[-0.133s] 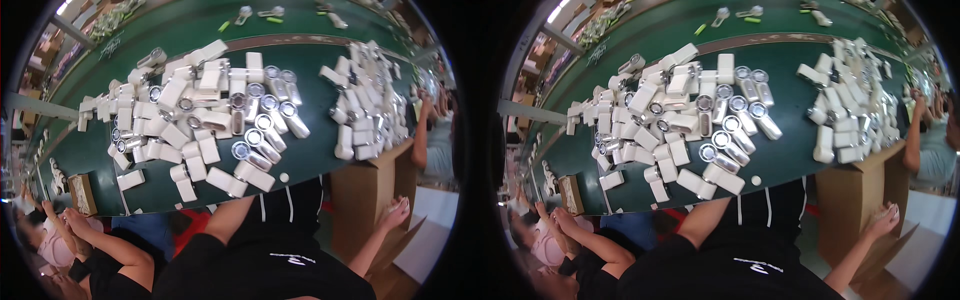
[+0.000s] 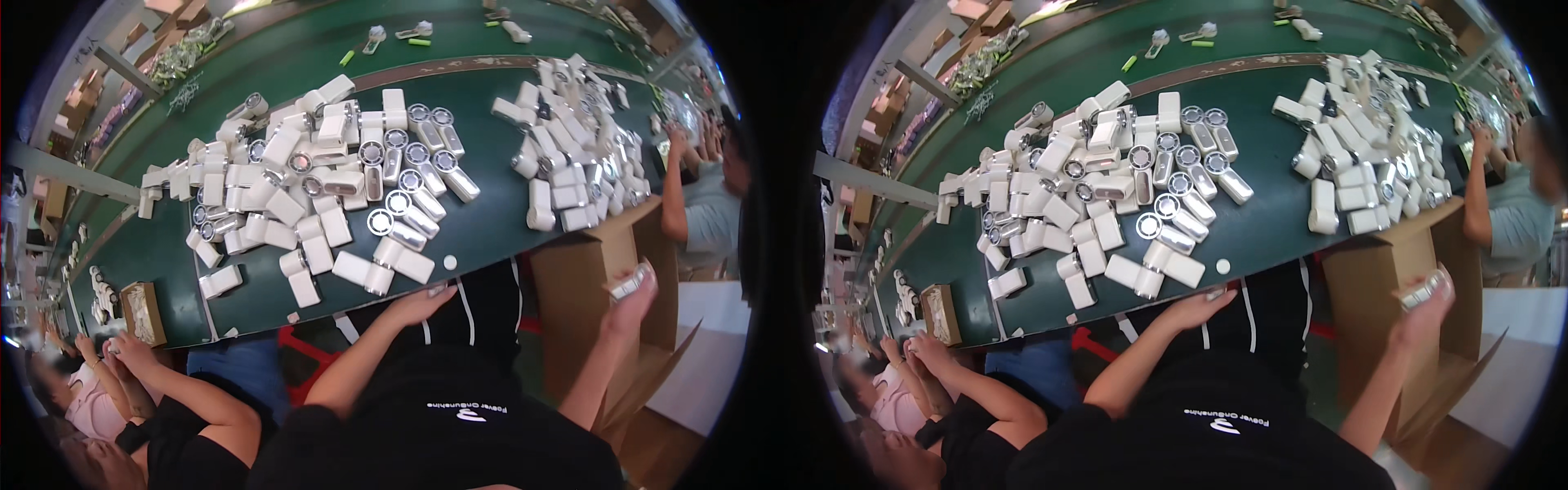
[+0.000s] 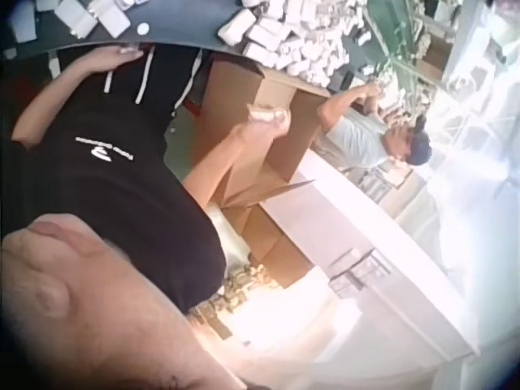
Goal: Inspect and sort small white handheld electronic devices on a factory assembly line.
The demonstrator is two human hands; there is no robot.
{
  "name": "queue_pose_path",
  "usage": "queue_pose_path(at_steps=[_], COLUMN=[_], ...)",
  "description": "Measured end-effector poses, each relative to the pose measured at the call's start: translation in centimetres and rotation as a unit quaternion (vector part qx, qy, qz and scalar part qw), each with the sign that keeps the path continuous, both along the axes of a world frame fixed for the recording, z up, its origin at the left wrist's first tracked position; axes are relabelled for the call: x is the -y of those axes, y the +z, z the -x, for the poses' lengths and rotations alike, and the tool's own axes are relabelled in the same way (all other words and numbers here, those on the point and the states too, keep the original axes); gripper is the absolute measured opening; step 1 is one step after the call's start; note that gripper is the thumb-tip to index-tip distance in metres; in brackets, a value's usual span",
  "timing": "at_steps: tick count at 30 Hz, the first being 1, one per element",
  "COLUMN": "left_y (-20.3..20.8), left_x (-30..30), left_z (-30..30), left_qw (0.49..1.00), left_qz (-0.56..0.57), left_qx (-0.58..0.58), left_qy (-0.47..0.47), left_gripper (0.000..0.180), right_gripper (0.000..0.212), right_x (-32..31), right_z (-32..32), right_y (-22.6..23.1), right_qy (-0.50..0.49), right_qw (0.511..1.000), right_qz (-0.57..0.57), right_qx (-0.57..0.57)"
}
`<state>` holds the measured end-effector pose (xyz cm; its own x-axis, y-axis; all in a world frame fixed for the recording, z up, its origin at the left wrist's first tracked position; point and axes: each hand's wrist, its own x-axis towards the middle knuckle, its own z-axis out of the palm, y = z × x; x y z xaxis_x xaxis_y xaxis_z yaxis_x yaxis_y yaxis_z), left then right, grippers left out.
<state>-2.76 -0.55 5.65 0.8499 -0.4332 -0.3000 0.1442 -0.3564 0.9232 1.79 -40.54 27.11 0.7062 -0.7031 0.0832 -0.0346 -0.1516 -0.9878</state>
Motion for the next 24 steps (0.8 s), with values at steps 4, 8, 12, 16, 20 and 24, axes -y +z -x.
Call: queue_pose_path(at_steps=[4,8,12,16,20,24], left_y=[11.8,20.0,24.0,27.9,26.6,26.4], left_x=[-4.3,-6.1,-8.1,-7.9,-9.3,-9.1], left_z=[8.2,10.2,7.0,5.2,3.8,1.8], left_qw=[0.968,0.924,0.854,0.813,0.841,0.828], left_qz=[0.127,0.317,0.445,0.494,0.461,0.484], left_qx=[-0.189,-0.041,0.086,0.102,0.104,0.081], left_qy=[0.107,0.208,0.257,0.291,0.264,0.271], left_gripper=[0.075,0.083,0.085,0.088,0.091,0.080], right_gripper=[0.051,0.048,0.069,0.081,0.091,0.092], right_x=[-12.8,-20.4,-24.5,-25.6,-25.9,-26.8], right_z=[-0.4,-1.1,-0.6,0.3,-0.1,-2.1], right_y=[1.8,4.1,5.9,7.4,8.0,8.2], right_qy=[0.284,0.497,0.599,0.629,0.648,0.643], right_qw=[0.924,0.805,0.750,0.729,0.713,0.714], right_qz=[-0.252,-0.318,-0.279,-0.268,-0.263,-0.274], right_qx=[-0.045,-0.060,-0.017,0.035,0.054,0.044])
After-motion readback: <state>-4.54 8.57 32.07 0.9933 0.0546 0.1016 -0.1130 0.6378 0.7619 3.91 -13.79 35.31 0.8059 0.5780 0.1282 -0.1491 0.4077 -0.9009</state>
